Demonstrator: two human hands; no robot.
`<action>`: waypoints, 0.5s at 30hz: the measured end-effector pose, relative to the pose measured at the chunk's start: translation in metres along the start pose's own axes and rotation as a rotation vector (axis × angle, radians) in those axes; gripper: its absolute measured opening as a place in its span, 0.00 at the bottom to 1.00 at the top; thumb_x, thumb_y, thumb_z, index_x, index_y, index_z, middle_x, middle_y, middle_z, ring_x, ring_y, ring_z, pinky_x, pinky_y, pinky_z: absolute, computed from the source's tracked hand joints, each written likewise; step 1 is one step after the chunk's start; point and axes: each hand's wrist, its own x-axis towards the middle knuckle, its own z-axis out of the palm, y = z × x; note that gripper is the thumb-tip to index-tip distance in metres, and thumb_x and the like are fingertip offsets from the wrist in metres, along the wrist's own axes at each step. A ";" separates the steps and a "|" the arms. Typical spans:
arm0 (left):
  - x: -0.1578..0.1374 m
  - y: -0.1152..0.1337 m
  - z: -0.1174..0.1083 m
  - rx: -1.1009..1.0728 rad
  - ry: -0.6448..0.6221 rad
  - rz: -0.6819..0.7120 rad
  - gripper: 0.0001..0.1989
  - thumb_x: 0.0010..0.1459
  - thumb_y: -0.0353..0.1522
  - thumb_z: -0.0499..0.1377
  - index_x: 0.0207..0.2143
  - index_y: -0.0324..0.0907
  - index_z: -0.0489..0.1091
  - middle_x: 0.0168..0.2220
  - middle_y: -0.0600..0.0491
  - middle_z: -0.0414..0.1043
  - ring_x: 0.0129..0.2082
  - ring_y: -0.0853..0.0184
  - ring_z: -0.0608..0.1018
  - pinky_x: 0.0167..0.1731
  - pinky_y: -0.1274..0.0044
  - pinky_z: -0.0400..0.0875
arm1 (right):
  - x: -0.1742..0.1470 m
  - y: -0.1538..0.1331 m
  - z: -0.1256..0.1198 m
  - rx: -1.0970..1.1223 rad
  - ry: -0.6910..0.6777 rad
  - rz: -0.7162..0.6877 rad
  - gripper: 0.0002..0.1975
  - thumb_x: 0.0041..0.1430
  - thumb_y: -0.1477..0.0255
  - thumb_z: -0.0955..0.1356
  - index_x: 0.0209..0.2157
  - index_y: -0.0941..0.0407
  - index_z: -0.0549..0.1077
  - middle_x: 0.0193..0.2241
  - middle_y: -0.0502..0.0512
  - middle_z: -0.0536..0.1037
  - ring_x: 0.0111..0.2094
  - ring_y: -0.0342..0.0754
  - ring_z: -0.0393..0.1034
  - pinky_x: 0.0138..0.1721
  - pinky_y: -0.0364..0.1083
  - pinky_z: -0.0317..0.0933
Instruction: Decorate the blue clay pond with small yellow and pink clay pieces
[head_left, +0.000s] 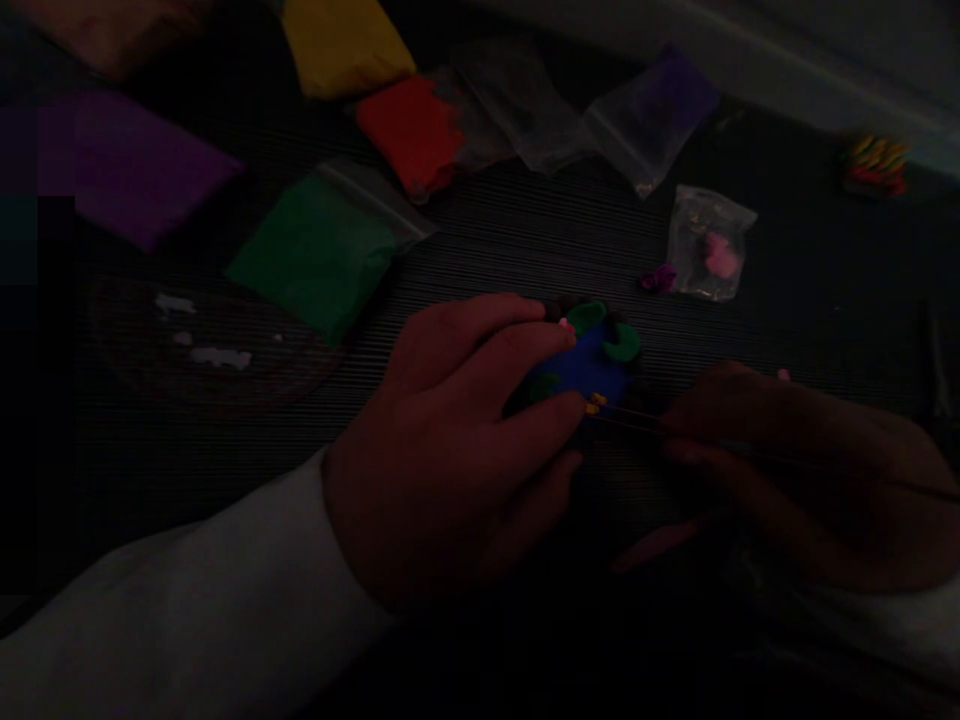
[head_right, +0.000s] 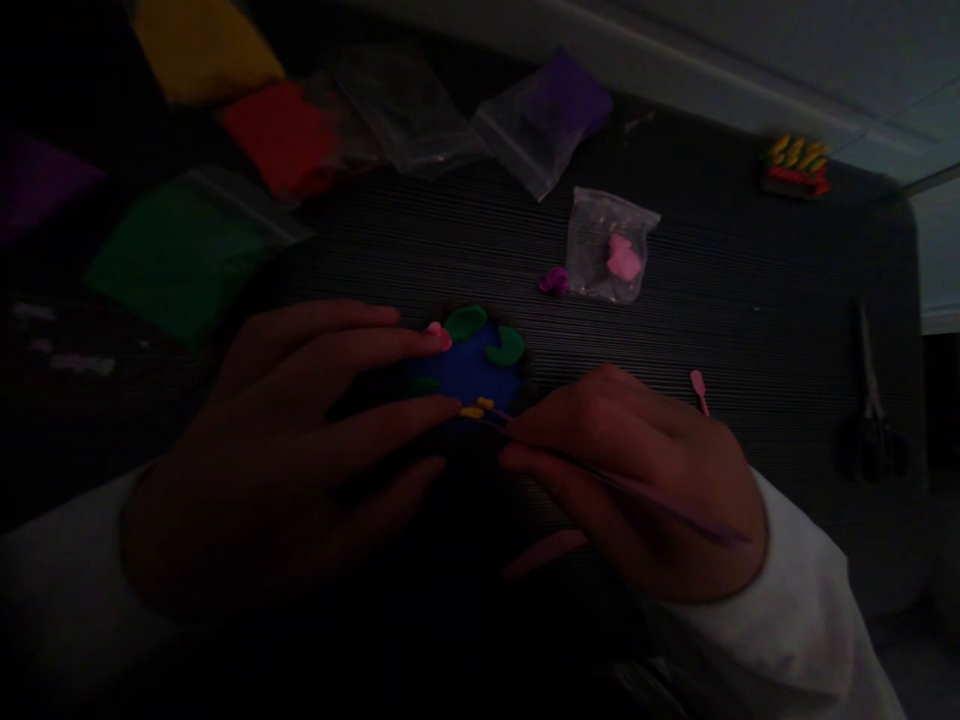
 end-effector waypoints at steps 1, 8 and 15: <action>0.000 0.000 0.000 0.001 0.004 0.000 0.13 0.48 0.34 0.54 0.38 0.44 0.68 0.49 0.50 0.61 0.51 0.56 0.59 0.47 0.62 0.57 | 0.000 0.000 0.000 -0.006 -0.001 -0.002 0.06 0.52 0.72 0.63 0.34 0.53 0.67 0.30 0.44 0.71 0.34 0.36 0.65 0.37 0.32 0.59; 0.000 0.000 0.001 0.003 0.018 0.013 0.13 0.47 0.34 0.54 0.37 0.43 0.68 0.49 0.49 0.61 0.51 0.56 0.59 0.47 0.62 0.57 | 0.002 0.002 0.001 0.004 0.007 -0.017 0.06 0.52 0.72 0.63 0.34 0.54 0.68 0.30 0.45 0.71 0.32 0.35 0.65 0.36 0.31 0.60; 0.000 0.000 0.000 0.006 0.003 -0.003 0.13 0.47 0.34 0.54 0.38 0.43 0.68 0.49 0.50 0.61 0.51 0.56 0.59 0.47 0.62 0.56 | 0.004 0.002 0.000 0.019 -0.007 -0.045 0.06 0.52 0.73 0.63 0.34 0.54 0.67 0.30 0.45 0.72 0.33 0.36 0.65 0.35 0.33 0.60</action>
